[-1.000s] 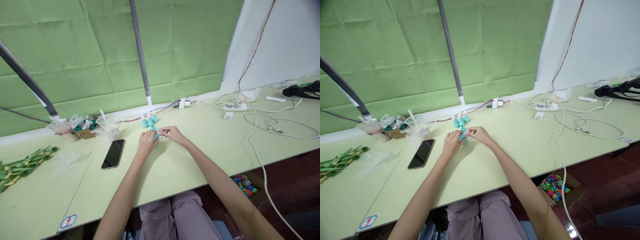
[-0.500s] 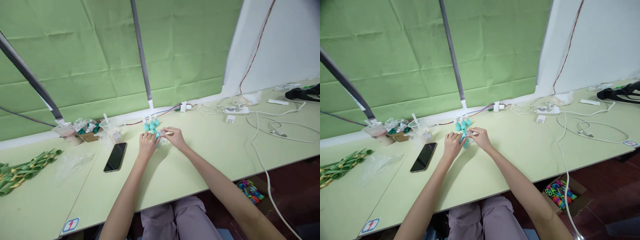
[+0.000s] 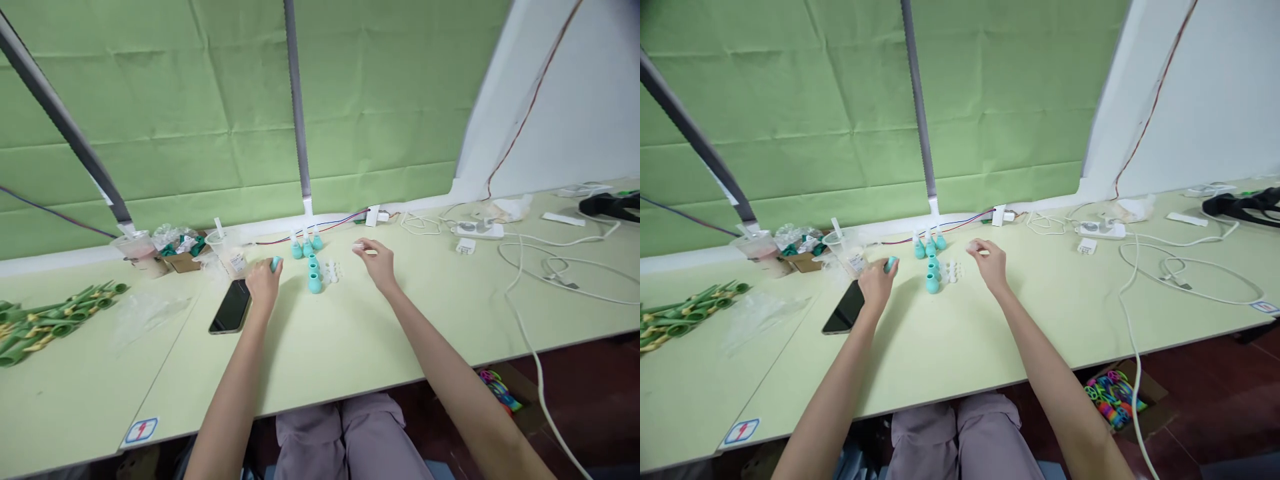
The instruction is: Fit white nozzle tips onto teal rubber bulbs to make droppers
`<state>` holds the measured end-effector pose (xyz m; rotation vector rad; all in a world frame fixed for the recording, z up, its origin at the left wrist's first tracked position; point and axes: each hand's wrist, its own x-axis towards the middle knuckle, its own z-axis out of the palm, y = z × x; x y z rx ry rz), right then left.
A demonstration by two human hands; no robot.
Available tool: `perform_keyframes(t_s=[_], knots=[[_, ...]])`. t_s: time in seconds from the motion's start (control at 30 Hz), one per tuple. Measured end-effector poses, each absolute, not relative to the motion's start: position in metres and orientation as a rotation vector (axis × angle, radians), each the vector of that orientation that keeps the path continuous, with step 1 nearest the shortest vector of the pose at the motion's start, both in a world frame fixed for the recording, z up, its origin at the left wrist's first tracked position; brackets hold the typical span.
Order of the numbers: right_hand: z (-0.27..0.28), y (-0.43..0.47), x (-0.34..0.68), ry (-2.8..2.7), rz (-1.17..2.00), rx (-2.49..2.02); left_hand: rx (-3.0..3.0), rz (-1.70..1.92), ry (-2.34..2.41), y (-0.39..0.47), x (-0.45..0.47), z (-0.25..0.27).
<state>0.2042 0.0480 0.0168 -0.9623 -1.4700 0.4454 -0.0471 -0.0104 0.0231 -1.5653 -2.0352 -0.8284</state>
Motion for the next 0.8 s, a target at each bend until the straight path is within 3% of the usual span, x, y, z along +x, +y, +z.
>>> perform_keyframes(t_s=[0.2,0.47,0.8], knots=[[0.006,0.039,0.193,-2.128,0.323,-1.029,-1.567,-1.111,-2.196,-0.006,-0.046,0.018],[-0.002,0.037,0.185,-2.335,0.003,-0.943,-1.852,-1.132,-2.123,0.001,-0.038,-0.002],[0.001,0.036,0.186,-2.237,0.199,-0.937,-1.862,-1.408,-2.289,0.020,-0.043,-0.013]])
